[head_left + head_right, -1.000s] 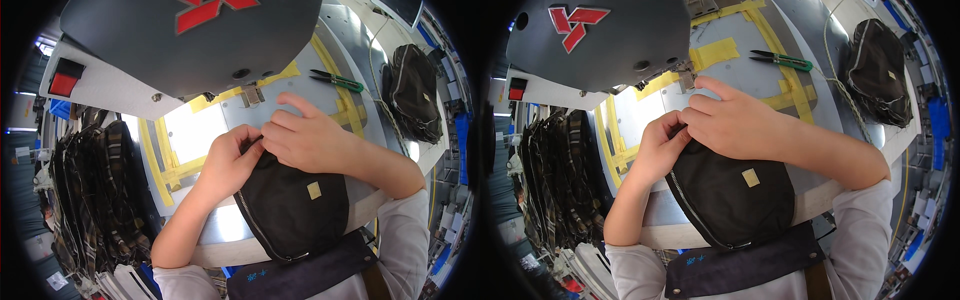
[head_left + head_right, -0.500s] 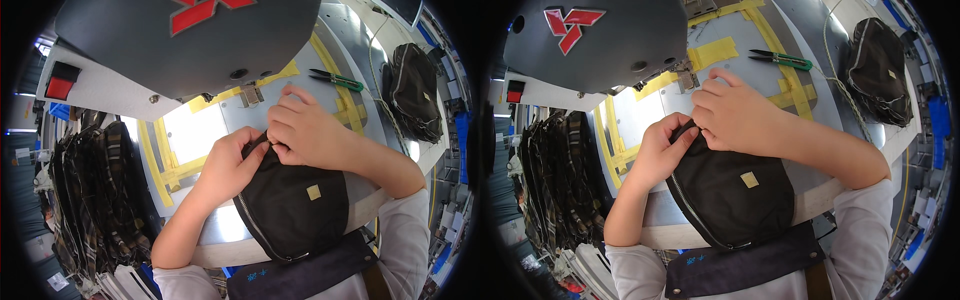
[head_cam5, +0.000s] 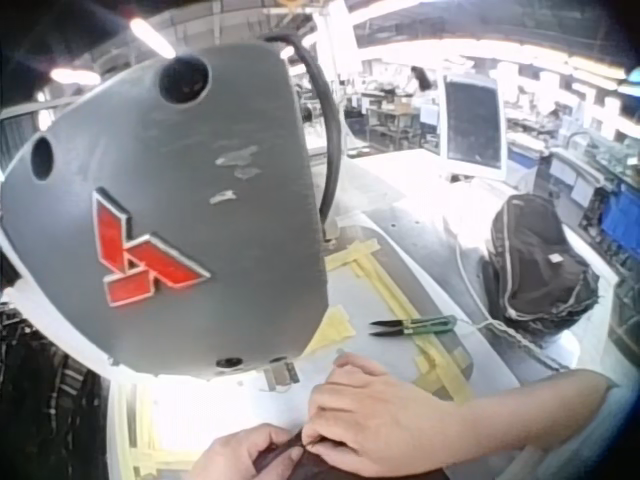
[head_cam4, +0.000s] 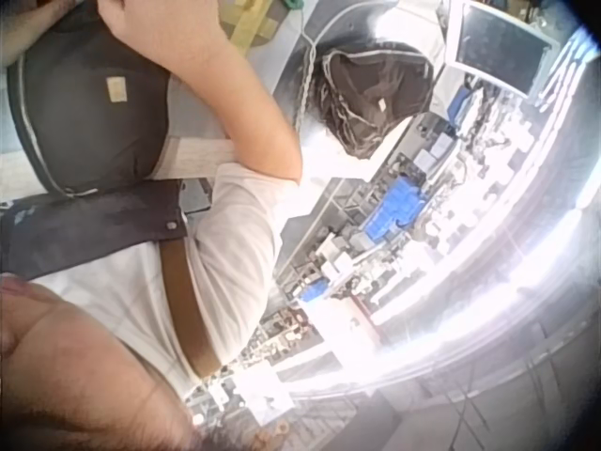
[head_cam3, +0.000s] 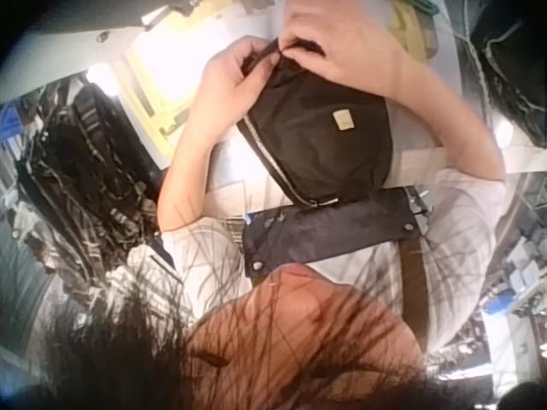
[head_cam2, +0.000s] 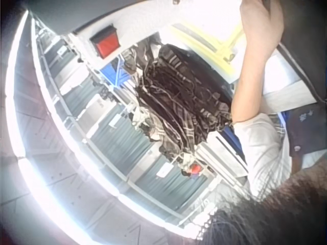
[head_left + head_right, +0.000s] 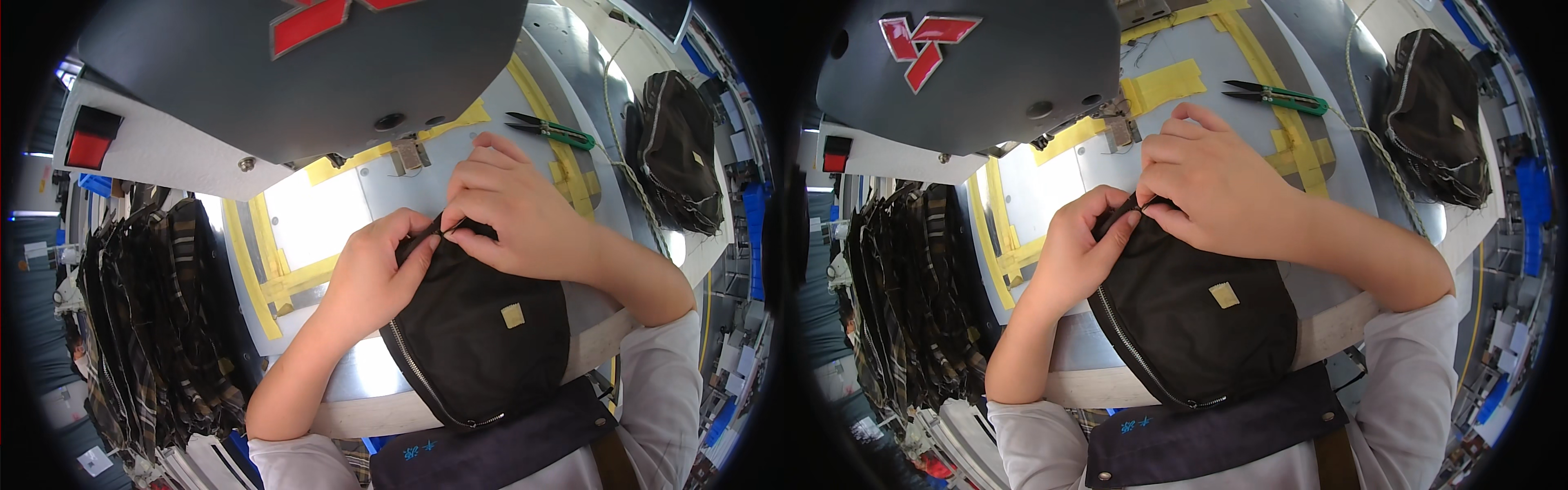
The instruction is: The person sews a black fabric bag using a sewing machine, aligning the zipper and stitching along the edge. They then inspect the finished seam and turn the bag inside out to reveal a plaid interior.
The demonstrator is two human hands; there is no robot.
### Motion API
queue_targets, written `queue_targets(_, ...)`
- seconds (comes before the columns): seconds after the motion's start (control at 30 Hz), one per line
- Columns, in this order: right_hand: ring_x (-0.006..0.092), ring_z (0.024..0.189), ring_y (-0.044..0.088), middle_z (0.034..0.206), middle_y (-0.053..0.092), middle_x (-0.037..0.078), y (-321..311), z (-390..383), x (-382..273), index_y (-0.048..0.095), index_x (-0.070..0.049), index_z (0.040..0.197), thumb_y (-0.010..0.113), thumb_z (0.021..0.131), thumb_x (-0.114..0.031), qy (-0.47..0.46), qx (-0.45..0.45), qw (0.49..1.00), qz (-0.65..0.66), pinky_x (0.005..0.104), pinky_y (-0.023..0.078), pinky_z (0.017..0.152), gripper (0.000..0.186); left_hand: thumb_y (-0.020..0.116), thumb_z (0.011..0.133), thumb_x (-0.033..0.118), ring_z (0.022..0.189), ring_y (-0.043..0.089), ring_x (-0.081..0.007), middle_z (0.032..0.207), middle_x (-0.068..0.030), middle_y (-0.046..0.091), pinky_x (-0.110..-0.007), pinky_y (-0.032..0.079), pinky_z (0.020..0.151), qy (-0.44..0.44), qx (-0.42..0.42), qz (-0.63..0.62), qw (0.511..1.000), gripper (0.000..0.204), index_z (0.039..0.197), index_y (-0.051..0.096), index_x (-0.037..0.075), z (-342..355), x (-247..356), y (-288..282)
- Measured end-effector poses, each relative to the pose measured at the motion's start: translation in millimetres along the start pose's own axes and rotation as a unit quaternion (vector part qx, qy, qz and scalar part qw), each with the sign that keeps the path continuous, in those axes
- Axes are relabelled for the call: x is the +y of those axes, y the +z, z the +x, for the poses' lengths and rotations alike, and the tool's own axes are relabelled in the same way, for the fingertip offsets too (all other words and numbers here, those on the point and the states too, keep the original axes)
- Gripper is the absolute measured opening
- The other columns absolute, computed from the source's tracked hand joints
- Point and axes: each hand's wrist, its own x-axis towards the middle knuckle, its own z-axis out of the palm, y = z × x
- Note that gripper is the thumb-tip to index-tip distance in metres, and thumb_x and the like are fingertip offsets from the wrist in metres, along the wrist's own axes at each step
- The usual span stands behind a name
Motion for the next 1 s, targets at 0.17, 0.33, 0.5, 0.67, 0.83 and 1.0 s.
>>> queue_targets(0.17,0.0236,0.088,0.056,0.082,0.055,0.002,-2,0,0,0.063,-0.009,0.075,0.073,0.072,-0.011,0.015,0.024,1.000,0.005,0.0436,0.040,0.100,0.012,0.067,0.087,0.004,0.072,0.052,-0.0076,0.079,-0.0035,0.064,-0.023,0.045,0.067,0.017,0.006,0.005,1.000,0.011,0.096,0.062,-0.001,-1,2,2)
queue_targets(0.33,0.0251,0.087,0.056,0.085,0.057,0.004,-5,1,-4,0.062,-0.008,0.076,0.075,0.070,-0.010,0.028,0.027,0.999,0.011,0.0438,0.042,0.094,0.015,0.073,0.081,0.006,0.070,0.066,-0.0249,0.082,-0.0112,0.067,-0.030,0.050,0.064,0.057,0.038,0.018,0.997,0.013,0.090,0.065,0.001,0,-2,4)
queue_targets(0.5,0.0263,0.085,0.057,0.090,0.057,0.005,-1,4,-16,0.060,-0.008,0.084,0.075,0.068,-0.008,0.095,0.084,0.987,0.104,0.0401,0.046,0.081,0.022,0.076,0.071,-0.001,0.067,0.066,-0.0235,0.086,-0.0062,0.067,-0.030,0.051,0.059,0.207,0.115,0.088,0.968,0.021,0.088,0.066,0.005,4,-12,7)
queue_targets(0.67,0.0246,0.079,0.058,0.087,0.059,0.003,-2,-4,-9,0.062,-0.008,0.085,0.077,0.065,-0.007,-0.009,0.054,0.998,0.026,0.0386,0.049,0.074,0.025,0.074,0.061,-0.007,0.065,0.064,-0.0211,0.084,-0.0039,0.064,-0.029,0.050,0.051,0.273,0.171,0.159,0.933,0.030,0.086,0.064,0.007,3,-10,7)
queue_targets(0.83,0.0202,0.074,0.057,0.080,0.054,0.002,5,-5,-7,0.057,-0.008,0.077,0.067,0.066,-0.010,-0.135,0.137,0.978,-0.078,0.0355,0.049,0.080,0.015,0.074,0.054,-0.008,0.061,0.063,-0.0192,0.082,-0.0032,0.063,-0.028,0.048,0.048,0.315,0.195,0.190,0.909,0.040,0.089,0.062,0.008,3,-10,6)
queue_targets(1.0,0.0178,0.069,0.058,0.082,0.061,0.002,4,-9,-11,0.065,-0.008,0.083,0.074,0.070,-0.008,-0.187,0.142,0.965,-0.120,0.0396,0.051,0.076,0.016,0.074,0.052,-0.008,0.059,0.062,-0.0182,0.082,-0.0035,0.063,-0.028,0.047,0.047,0.332,0.205,0.202,0.898,0.044,0.091,0.061,0.008,0,-9,5)
